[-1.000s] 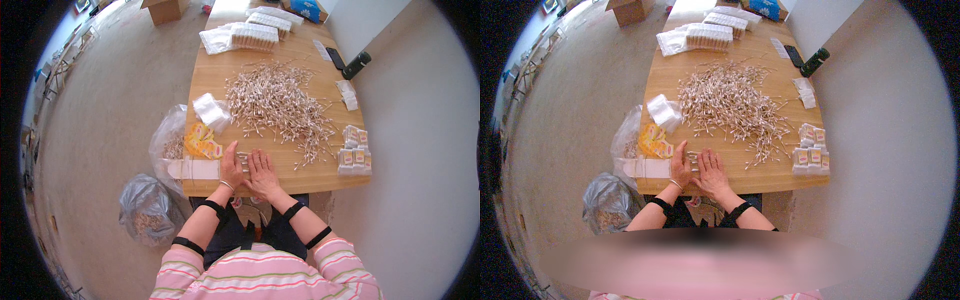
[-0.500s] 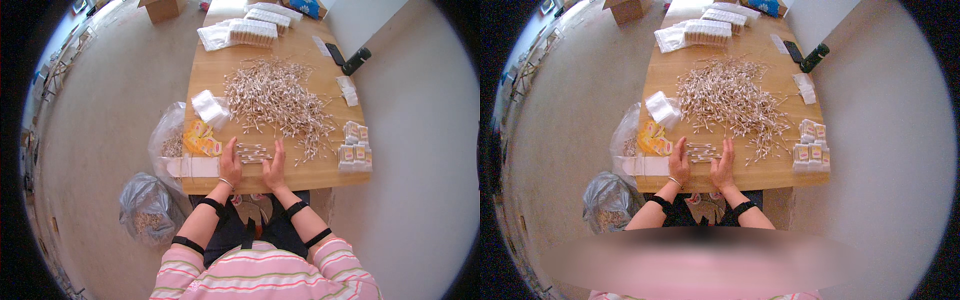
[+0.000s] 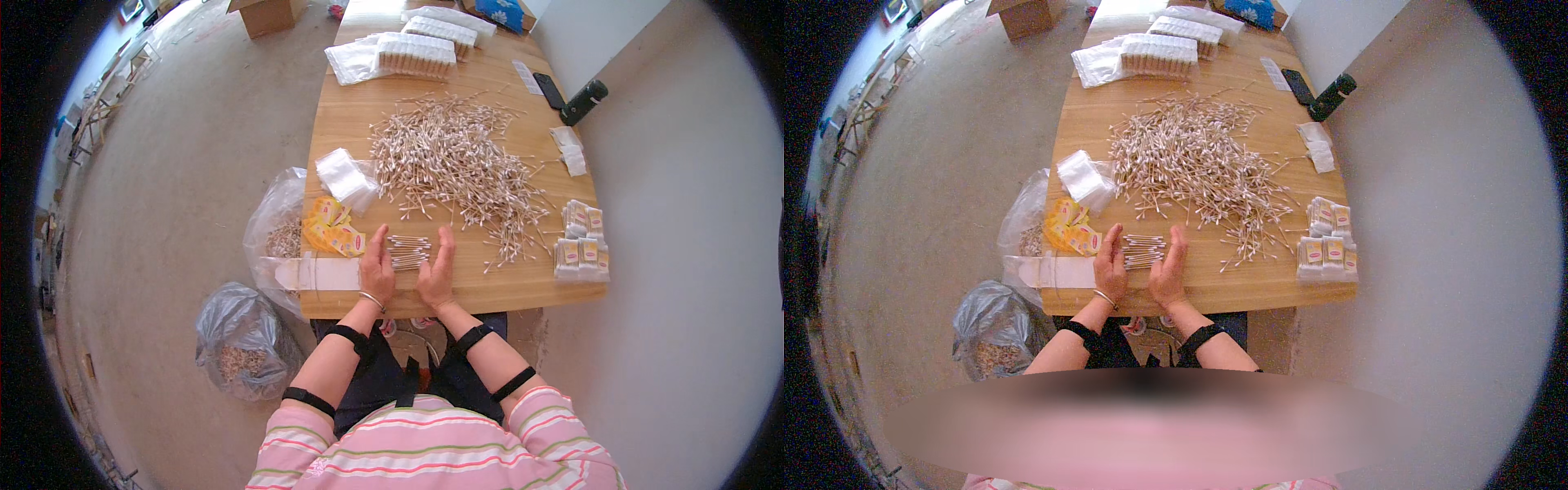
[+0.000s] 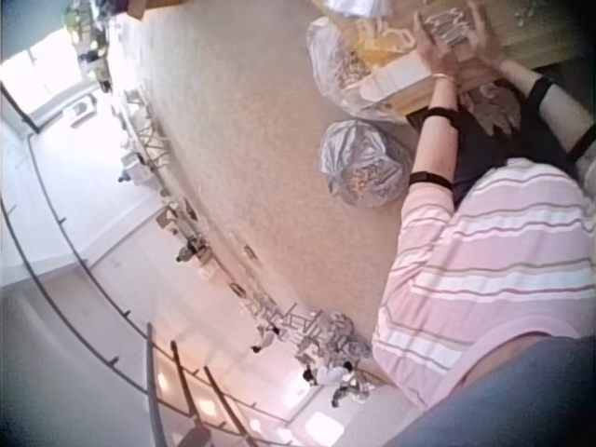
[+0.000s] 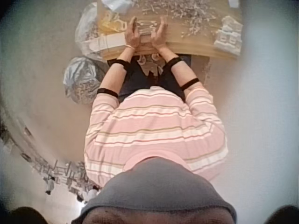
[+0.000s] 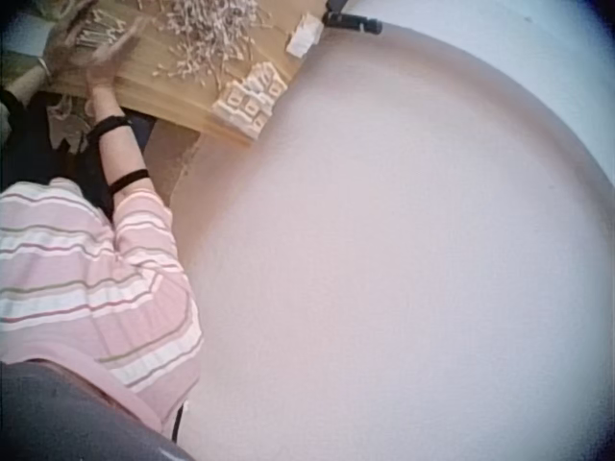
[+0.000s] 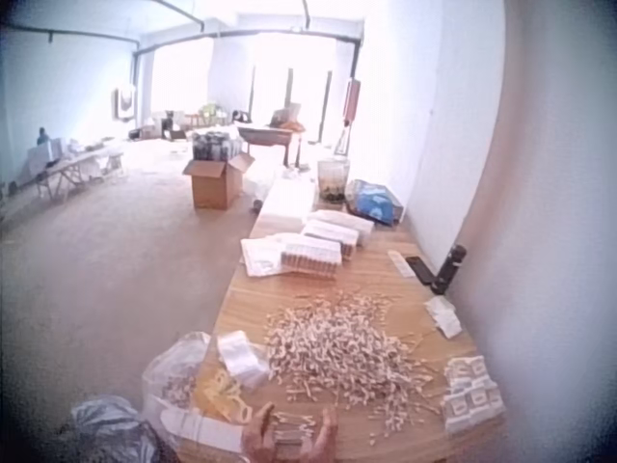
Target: The person is manually counting and packaging cotton swabs into small plastic bags.
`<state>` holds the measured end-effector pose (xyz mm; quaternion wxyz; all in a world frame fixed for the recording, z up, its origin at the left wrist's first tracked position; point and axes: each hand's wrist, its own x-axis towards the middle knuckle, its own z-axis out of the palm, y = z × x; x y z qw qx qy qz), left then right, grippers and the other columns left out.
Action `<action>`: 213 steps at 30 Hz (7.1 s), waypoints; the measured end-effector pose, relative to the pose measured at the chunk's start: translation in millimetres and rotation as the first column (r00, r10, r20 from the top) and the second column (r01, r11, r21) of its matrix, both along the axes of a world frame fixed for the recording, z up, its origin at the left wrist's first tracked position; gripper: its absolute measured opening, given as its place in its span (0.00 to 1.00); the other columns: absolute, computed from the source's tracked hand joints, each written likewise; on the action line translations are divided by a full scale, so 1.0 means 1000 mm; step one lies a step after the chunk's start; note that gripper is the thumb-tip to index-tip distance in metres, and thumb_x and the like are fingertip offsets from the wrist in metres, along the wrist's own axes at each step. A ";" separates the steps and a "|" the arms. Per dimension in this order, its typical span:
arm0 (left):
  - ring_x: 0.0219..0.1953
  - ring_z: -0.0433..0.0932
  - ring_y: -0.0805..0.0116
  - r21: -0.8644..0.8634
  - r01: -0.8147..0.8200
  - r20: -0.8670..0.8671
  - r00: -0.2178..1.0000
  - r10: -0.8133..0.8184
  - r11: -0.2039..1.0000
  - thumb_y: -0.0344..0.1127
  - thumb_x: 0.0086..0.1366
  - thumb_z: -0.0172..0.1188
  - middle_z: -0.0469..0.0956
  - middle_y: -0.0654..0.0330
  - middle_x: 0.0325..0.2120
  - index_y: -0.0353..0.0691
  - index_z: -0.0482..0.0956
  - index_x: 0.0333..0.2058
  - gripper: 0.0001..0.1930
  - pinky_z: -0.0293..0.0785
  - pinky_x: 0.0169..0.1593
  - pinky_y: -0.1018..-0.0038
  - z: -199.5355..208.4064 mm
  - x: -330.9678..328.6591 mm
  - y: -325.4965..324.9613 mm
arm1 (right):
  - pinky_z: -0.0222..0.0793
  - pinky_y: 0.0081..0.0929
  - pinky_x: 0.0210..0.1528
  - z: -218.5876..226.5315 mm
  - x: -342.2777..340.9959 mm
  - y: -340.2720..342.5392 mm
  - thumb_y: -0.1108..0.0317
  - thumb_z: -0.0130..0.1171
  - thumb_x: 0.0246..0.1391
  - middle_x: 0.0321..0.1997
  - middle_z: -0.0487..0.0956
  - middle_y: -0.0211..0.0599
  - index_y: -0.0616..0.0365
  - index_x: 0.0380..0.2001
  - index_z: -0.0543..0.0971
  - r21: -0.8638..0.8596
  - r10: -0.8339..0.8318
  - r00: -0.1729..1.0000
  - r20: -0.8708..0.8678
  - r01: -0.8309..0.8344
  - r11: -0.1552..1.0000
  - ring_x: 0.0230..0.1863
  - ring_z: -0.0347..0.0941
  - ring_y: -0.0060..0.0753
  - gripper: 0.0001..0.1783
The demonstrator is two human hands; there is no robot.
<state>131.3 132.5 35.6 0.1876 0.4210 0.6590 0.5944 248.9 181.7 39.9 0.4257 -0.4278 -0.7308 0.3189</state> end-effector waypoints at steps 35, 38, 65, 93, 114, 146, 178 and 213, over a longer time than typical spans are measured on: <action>0.55 0.70 0.61 0.004 0.024 0.108 0.994 -0.024 1.000 0.20 0.61 0.41 0.71 0.49 0.52 0.33 0.66 0.55 0.22 0.63 0.58 0.71 -0.008 -0.005 0.000 | 0.52 0.44 0.58 0.009 -0.004 0.000 0.70 0.54 0.48 0.52 0.64 0.43 0.51 0.42 0.75 0.130 0.015 0.890 0.455 -0.083 0.988 0.55 0.58 0.48 0.15; 0.55 0.70 0.61 0.001 0.030 0.102 0.994 -0.030 1.000 0.21 0.62 0.41 0.71 0.49 0.52 0.33 0.65 0.55 0.22 0.63 0.58 0.71 -0.008 -0.005 0.001 | 0.52 0.44 0.58 0.009 -0.003 0.001 0.71 0.53 0.48 0.52 0.64 0.44 0.53 0.42 0.74 0.125 0.027 0.871 0.491 -0.102 0.987 0.55 0.57 0.49 0.15; 0.60 0.63 0.64 -0.064 0.140 0.205 0.971 -0.124 0.988 0.32 0.69 0.39 0.66 0.52 0.57 0.32 0.63 0.58 0.20 0.54 0.63 0.72 0.004 0.004 -0.007 | 0.48 0.42 0.64 -0.003 -0.021 -0.008 0.73 0.47 0.51 0.58 0.63 0.52 0.63 0.47 0.67 -0.134 0.025 0.998 -0.066 -0.034 0.990 0.61 0.56 0.53 0.18; 0.65 0.54 0.60 0.216 0.175 0.594 0.757 -0.272 0.960 0.47 0.71 0.39 0.57 0.49 0.61 0.27 0.55 0.60 0.29 0.45 0.67 0.67 -0.033 -0.010 -0.011 | 0.30 0.45 0.70 0.019 0.006 -0.019 0.42 0.54 0.48 0.69 0.43 0.58 0.70 0.63 0.48 -0.003 0.253 0.538 0.804 -0.422 0.907 0.71 0.33 0.53 0.52; 0.60 0.62 0.60 0.055 0.120 0.284 0.950 -0.130 0.991 0.49 0.71 0.37 0.66 0.51 0.56 0.30 0.63 0.57 0.28 0.53 0.63 0.71 -0.017 0.002 -0.011 | 0.30 0.44 0.70 0.014 0.012 -0.023 0.43 0.49 0.51 0.69 0.42 0.58 0.71 0.63 0.47 -0.038 0.283 0.511 0.812 -0.437 0.899 0.71 0.33 0.53 0.50; 0.49 0.63 0.48 -0.555 0.135 -0.417 0.808 -0.415 0.821 0.42 0.61 0.54 0.65 0.49 0.45 0.46 0.62 0.57 0.26 0.58 0.55 0.58 0.029 0.020 -0.075 | 0.28 0.41 0.71 0.005 0.013 -0.023 0.52 0.52 0.47 0.70 0.42 0.53 0.68 0.64 0.47 0.028 0.226 0.528 0.819 -0.430 0.902 0.72 0.34 0.48 0.47; 0.52 0.62 0.48 -0.661 0.045 -0.401 0.822 -0.404 0.749 0.47 0.60 0.54 0.65 0.50 0.48 0.48 0.59 0.59 0.29 0.55 0.56 0.56 0.028 0.023 -0.069 | 0.23 0.42 0.71 0.008 0.012 -0.024 0.52 0.51 0.45 0.70 0.38 0.58 0.71 0.64 0.44 -0.011 0.272 0.536 0.799 -0.439 0.898 0.72 0.30 0.51 0.50; 0.46 0.69 0.52 -0.675 -0.005 -0.400 0.842 -0.361 0.738 0.47 0.62 0.51 0.70 0.54 0.42 0.51 0.58 0.60 0.28 0.62 0.48 0.53 0.028 0.017 -0.046 | 0.27 0.42 0.71 -0.001 0.011 -0.025 0.53 0.46 0.49 0.70 0.40 0.55 0.70 0.64 0.47 0.114 0.165 0.579 0.799 -0.415 0.903 0.72 0.32 0.49 0.44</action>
